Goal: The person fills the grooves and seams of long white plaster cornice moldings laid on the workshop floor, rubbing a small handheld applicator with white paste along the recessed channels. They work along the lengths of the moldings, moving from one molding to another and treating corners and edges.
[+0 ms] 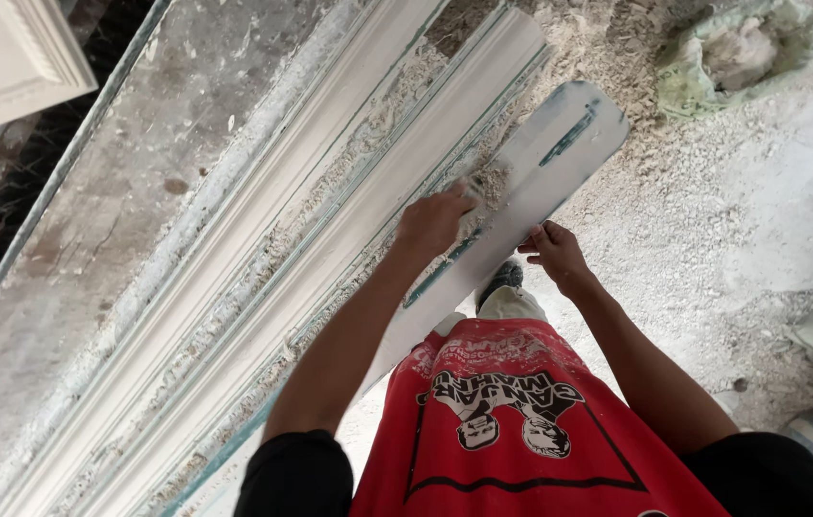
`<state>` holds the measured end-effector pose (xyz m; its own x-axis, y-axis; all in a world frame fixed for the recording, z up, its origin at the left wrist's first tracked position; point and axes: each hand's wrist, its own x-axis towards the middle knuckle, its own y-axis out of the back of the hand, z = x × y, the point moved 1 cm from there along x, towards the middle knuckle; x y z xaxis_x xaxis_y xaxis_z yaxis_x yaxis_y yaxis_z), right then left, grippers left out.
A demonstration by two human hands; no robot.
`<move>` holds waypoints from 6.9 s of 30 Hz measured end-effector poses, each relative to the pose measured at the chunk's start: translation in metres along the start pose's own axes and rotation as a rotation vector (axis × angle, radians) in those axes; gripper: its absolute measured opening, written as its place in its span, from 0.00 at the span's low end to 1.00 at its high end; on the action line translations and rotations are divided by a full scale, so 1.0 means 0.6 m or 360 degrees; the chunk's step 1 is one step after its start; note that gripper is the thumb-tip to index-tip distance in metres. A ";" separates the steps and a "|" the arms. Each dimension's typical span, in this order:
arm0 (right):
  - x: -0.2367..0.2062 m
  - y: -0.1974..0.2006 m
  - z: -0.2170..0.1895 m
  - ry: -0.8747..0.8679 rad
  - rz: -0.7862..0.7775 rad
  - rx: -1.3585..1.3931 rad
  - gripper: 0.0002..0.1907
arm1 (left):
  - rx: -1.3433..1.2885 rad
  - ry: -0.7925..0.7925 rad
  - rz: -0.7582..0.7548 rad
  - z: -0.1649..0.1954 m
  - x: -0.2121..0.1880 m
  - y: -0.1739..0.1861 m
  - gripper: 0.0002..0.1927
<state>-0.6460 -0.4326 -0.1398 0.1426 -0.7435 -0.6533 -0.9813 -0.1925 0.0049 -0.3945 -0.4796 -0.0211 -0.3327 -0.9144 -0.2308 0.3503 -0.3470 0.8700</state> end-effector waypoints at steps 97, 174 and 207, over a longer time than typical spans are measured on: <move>-0.011 0.079 -0.012 -0.0091 -0.0475 -0.0248 0.24 | 0.0280 0.0036 -0.0459 0.055 0.032 0.025 0.32; 0.070 0.126 -0.066 -0.0056 -0.0047 -0.0254 0.18 | 0.0207 0.0184 -0.0225 0.175 0.305 -0.005 0.25; 0.048 0.188 -0.036 -0.0053 0.0143 0.0011 0.20 | -0.0917 0.0283 -0.0014 0.146 0.178 0.020 0.30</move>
<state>-0.7500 -0.4893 -0.1417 0.0499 -0.7356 -0.6755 -0.9908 -0.1217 0.0594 -0.5025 -0.5635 0.0029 -0.2034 -0.9146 -0.3496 0.7827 -0.3664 0.5032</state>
